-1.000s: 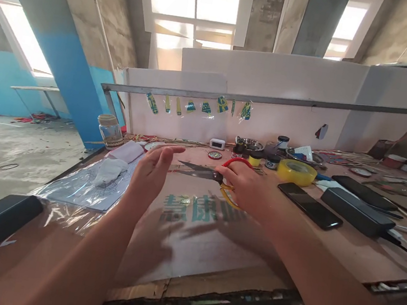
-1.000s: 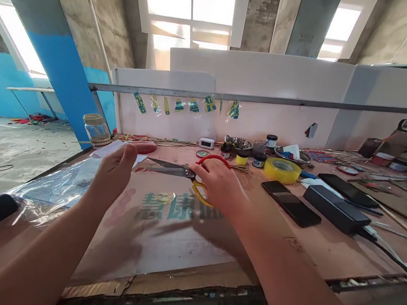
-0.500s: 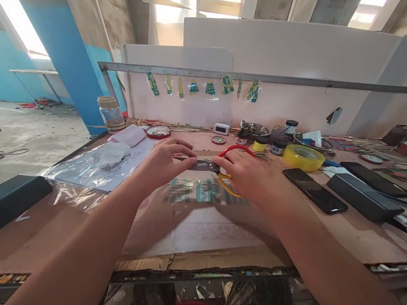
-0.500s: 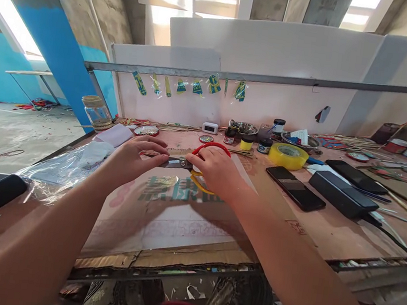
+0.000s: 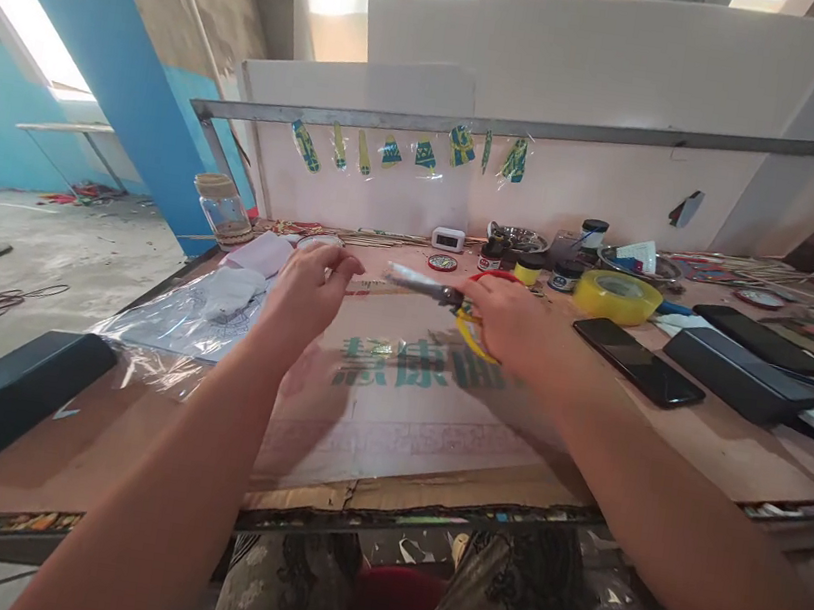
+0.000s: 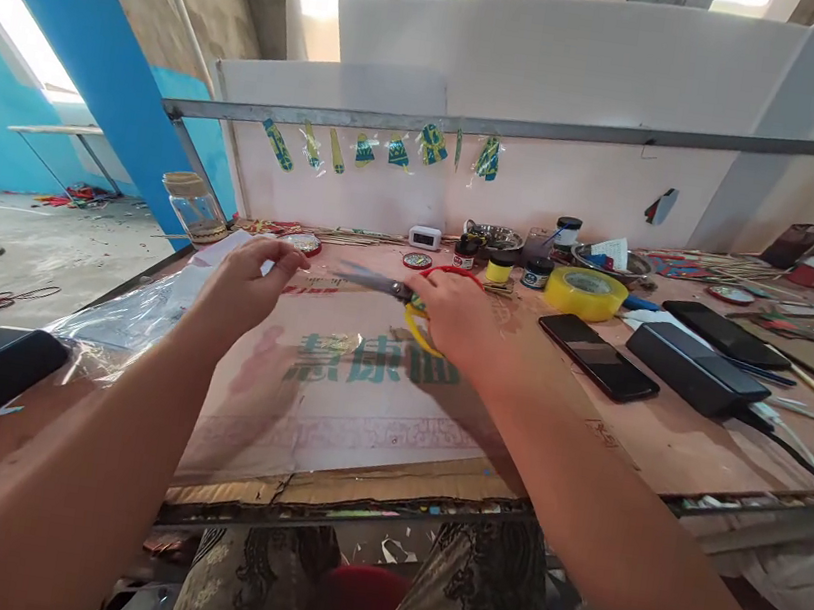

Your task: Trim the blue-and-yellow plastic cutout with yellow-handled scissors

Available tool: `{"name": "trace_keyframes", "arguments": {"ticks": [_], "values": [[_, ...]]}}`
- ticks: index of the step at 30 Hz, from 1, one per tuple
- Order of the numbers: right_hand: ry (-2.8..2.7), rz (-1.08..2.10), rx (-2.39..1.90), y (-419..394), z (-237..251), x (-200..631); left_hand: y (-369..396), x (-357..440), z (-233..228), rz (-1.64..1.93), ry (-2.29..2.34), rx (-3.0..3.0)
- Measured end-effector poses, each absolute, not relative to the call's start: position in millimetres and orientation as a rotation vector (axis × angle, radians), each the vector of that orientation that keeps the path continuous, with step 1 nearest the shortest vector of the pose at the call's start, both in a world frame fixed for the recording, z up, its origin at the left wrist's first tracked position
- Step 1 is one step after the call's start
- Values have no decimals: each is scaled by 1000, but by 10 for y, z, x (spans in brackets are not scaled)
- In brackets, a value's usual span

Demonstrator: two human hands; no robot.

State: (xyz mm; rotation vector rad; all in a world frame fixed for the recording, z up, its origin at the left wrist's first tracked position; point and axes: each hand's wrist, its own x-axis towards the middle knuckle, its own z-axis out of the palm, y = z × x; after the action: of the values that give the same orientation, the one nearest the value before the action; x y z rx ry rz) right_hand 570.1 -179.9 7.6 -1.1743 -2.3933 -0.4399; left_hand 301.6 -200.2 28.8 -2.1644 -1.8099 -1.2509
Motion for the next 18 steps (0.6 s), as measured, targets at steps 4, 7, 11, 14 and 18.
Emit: {"name": "trace_keyframes", "arguments": {"ticks": [4,7,11,14,18], "values": [[-2234,-358,-1345,-1673,57,5793,-1940,3075,128,-652,-1851,-2469],[-2231,-354,-1356,-1637,42,5809,-1930,3185,-41,-370,-1770,-2621],[-2264,-295,-1273,-1719,58,5764,-1910,3250,-197,-284,-1765,-2634],[-2214,-187,-1282,-1819,106,5706,-1901,3244,-228,-278,-1789,-2649],[-2065,44,-1243,-1897,165,5631,-1913,3224,-208,-342,-1832,-2633]]}}
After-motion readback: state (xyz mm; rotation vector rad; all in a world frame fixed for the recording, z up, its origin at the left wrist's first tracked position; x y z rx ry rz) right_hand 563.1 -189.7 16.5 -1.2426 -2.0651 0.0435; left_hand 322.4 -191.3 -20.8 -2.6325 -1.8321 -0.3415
